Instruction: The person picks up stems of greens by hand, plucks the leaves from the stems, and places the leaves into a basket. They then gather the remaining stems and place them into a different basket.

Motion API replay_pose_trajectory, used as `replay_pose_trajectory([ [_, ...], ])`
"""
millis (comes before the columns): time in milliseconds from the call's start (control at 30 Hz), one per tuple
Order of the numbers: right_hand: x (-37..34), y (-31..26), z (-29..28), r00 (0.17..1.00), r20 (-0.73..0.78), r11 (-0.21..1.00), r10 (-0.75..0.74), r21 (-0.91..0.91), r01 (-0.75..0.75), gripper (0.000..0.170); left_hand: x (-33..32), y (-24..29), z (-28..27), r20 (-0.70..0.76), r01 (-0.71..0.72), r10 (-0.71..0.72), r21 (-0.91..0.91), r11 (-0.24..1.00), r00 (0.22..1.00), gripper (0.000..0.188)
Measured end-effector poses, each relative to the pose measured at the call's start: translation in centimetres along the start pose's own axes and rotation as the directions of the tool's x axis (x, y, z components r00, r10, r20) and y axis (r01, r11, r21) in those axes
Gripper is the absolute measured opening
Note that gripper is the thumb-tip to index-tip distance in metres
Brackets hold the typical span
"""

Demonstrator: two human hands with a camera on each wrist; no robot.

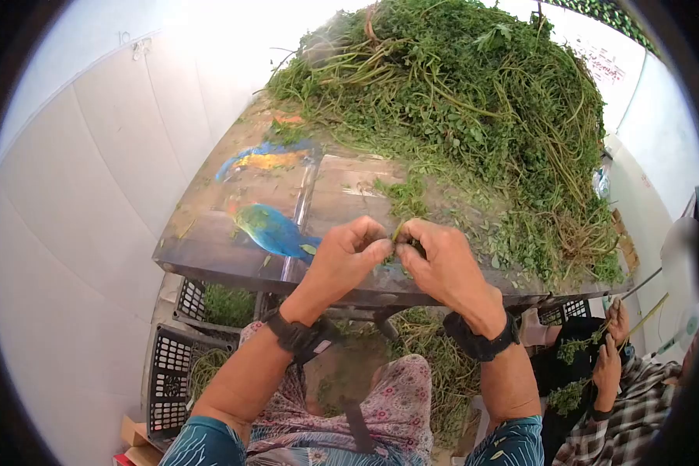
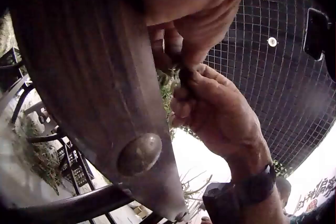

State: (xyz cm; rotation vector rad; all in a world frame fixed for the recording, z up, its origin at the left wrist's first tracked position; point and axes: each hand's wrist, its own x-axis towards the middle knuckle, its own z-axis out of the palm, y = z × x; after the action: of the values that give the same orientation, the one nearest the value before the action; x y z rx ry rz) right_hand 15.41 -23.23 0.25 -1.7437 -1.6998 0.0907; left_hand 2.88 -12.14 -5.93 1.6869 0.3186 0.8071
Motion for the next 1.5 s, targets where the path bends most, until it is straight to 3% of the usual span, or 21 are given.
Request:
replay_pose_trajectory([
  [233, -0.1, 0.3, 0.3, 0.999, -0.003, 0.992, -0.043, -0.115, 0.043, 0.01, -0.1, 0.5, -0.1, 0.016, 0.017, -0.02, 0.151, 0.988, 1.0, 0.01],
  [333, -0.1, 1.1, 1.2, 0.997, -0.043, 0.99, 0.058, 0.129, -0.052, 0.01, -0.2, 0.6, -0.2, 0.018, 0.018, -0.02, 0.101, 0.995, 1.0, 0.01],
  [367, 0.1, 1.3, 1.4, 0.978, 0.005, 0.919, 0.207, 0.342, -0.197, 0.011, -0.1, 0.5, -0.2, 0.011, -0.001, 0.0, 0.095, 0.995, 1.0, 0.009],
  [433, 0.4, 1.6, 1.6, 0.877, 0.191, 0.588, 0.441, 0.676, -0.443, 0.013, 0.0, 0.3, -0.4, 0.017, -0.01, 0.009, 0.063, 0.998, 1.0, 0.009],
  [533, 0.6, 2.1, 0.9, 0.863, 0.152, 0.403, 0.483, 0.836, -0.373, 0.014, 0.2, -0.3, -0.6, 0.029, 0.013, -0.011, -0.062, 0.998, 1.0, 0.009],
  [633, 0.2, 2.2, 0.8, 0.88, 0.116, 0.582, 0.461, 0.709, -0.398, 0.016, 0.4, -0.5, -0.5, -0.015, 0.01, -0.014, -0.214, 0.977, 1.0, 0.011],
  [733, -0.3, 1.6, 2.0, 0.98, -0.064, 0.942, 0.188, 0.295, -0.162, 0.019, 0.4, -0.1, -0.5, -0.035, 0.005, -0.013, -0.238, 0.971, 0.999, 0.014],
  [833, -0.4, -0.2, 1.8, 0.99, -0.003, 0.99, 0.138, 0.033, -0.138, 0.023, 0.2, 0.4, -0.4, -0.044, 0.012, -0.024, -0.262, 0.965, 0.999, 0.014],
  [867, -0.4, 0.0, 2.4, 0.992, -0.076, 0.993, 0.105, 0.055, -0.101, 0.021, 0.2, 0.4, -0.4, -0.039, 0.021, -0.033, -0.276, 0.961, 0.999, 0.013],
  [967, -0.5, 0.4, 2.2, 0.987, -0.073, 0.948, 0.142, 0.297, -0.115, 0.022, 0.3, 0.4, -0.6, 0.006, 0.052, -0.053, -0.28, 0.959, 0.999, 0.013],
  [1133, -0.3, 2.2, 1.7, 0.938, 0.057, 0.774, 0.343, 0.548, -0.316, 0.02, 0.4, -0.1, -0.9, 0.089, 0.083, -0.064, -0.233, 0.969, 0.994, 0.011],
  [1267, -0.2, 2.4, 2.0, 0.904, 0.057, 0.661, 0.424, 0.662, -0.352, 0.019, 0.3, 0.0, -0.8, 0.079, 0.094, -0.074, -0.297, 0.95, 0.994, 0.01],
  [1367, -0.2, 2.9, 1.4, 0.868, 0.147, 0.446, 0.474, 0.81, -0.381, 0.019, 0.4, -0.3, -0.9, 0.071, 0.075, -0.054, -0.343, 0.936, 0.996, 0.01],
  [1467, -0.1, 2.1, 0.9, 0.862, 0.109, 0.524, 0.496, 0.754, -0.397, 0.018, 0.5, -0.5, -0.8, 0.051, 0.06, -0.044, -0.375, 0.925, 0.998, 0.01],
  [1500, -0.1, 2.1, 1.0, 0.899, 0.056, 0.65, 0.435, 0.671, -0.356, 0.017, 0.5, -0.5, -0.8, 0.043, 0.059, -0.046, -0.382, 0.922, 0.998, 0.01],
])
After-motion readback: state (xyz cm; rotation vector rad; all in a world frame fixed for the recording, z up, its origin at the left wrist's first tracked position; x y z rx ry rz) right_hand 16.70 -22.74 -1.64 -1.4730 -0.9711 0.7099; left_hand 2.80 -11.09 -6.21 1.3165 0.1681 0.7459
